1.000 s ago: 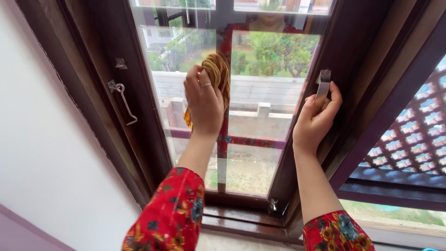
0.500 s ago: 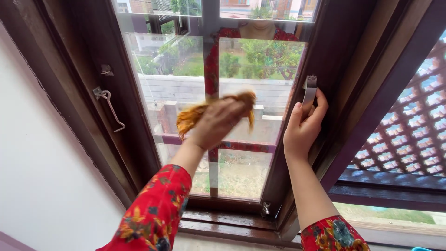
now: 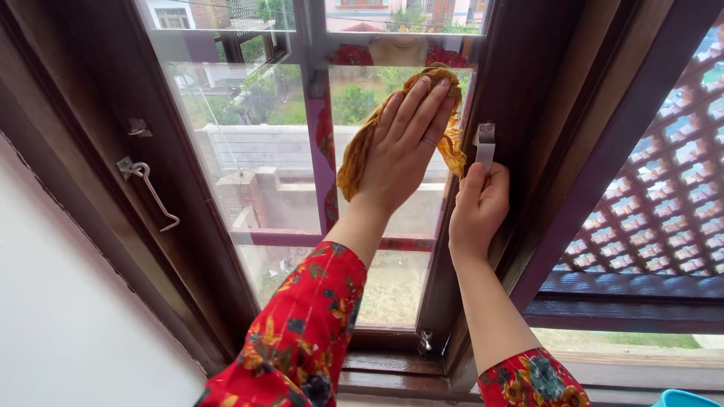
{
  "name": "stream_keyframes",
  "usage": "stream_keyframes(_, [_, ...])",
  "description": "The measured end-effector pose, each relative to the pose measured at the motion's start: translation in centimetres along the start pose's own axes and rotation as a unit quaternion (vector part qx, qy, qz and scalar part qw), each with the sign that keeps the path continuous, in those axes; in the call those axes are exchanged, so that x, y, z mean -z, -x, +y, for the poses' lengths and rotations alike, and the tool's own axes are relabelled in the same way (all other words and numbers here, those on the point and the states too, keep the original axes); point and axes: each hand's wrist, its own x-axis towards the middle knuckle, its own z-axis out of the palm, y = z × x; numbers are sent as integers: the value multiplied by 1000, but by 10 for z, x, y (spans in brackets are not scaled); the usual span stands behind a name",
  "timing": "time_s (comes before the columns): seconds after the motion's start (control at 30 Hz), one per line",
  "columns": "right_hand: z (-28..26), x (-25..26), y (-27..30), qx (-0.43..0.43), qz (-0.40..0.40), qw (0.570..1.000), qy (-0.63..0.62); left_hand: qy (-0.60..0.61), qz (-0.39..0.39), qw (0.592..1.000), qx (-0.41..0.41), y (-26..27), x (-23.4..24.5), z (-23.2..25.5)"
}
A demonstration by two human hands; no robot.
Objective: Wiping a window glass and frame using a wet cloth.
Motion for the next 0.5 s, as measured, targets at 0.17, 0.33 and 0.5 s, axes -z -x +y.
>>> stream_keyframes(0.17, [-11, -4, -5, -107, 17, 990, -93, 31, -12, 999, -9, 4, 9, 3])
stream_keyframes(0.33, [-4, -3, -7, -106, 16, 988, -114, 76, -63, 995, -35, 66, -20, 23])
stream_keyframes(0.5, [4, -1, -9, -33, 13, 999, -16, 127, -113, 982, -88, 78, -16, 20])
